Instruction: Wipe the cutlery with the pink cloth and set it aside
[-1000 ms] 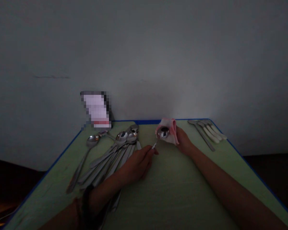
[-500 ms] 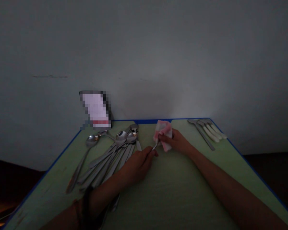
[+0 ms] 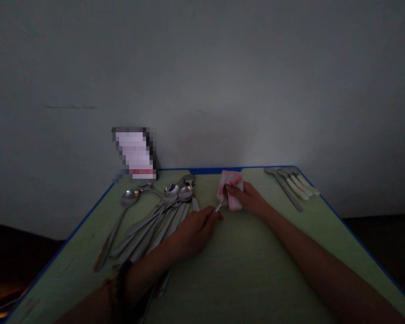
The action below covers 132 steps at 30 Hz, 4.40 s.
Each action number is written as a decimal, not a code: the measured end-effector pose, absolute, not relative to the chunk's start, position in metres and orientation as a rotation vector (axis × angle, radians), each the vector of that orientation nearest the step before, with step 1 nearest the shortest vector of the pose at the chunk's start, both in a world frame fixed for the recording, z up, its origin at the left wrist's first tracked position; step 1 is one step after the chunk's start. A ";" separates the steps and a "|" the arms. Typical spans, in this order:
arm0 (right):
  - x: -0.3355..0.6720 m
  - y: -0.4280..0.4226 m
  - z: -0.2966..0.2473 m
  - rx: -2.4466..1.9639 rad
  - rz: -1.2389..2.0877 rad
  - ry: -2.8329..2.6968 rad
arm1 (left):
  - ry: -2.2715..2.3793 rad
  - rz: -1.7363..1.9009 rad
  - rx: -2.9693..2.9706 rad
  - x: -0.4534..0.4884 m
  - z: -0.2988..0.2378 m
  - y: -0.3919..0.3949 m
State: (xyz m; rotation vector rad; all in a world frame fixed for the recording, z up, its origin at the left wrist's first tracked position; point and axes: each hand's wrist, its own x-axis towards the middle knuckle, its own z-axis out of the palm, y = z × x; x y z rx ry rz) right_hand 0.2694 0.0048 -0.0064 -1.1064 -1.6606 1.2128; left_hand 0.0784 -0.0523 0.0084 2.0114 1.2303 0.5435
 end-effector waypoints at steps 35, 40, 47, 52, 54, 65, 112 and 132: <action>0.271 0.009 -0.012 -1.203 1.184 -1.691 | 1.243 0.412 2.057 0.079 0.012 -0.053; 0.272 0.009 -0.012 -1.166 1.176 -1.707 | 1.243 0.419 2.051 0.080 0.013 -0.052; 0.268 0.009 -0.014 -1.247 1.155 -1.647 | 1.246 0.406 2.051 0.080 0.014 -0.053; 0.267 0.007 -0.013 -1.271 1.101 -1.653 | 1.289 0.376 2.118 0.080 0.010 -0.054; 0.266 0.007 -0.013 -1.279 1.079 -1.659 | 1.307 0.370 2.153 0.080 0.008 -0.055; 0.269 0.010 -0.017 -1.186 1.089 -1.725 | 1.309 0.351 2.162 0.080 0.006 -0.054; 0.279 0.016 -0.017 -0.721 1.556 -1.294 | 1.343 0.638 1.985 0.077 0.005 -0.053; 0.269 0.023 -0.016 -0.860 1.361 -1.064 | 1.280 0.504 2.084 0.078 0.007 -0.056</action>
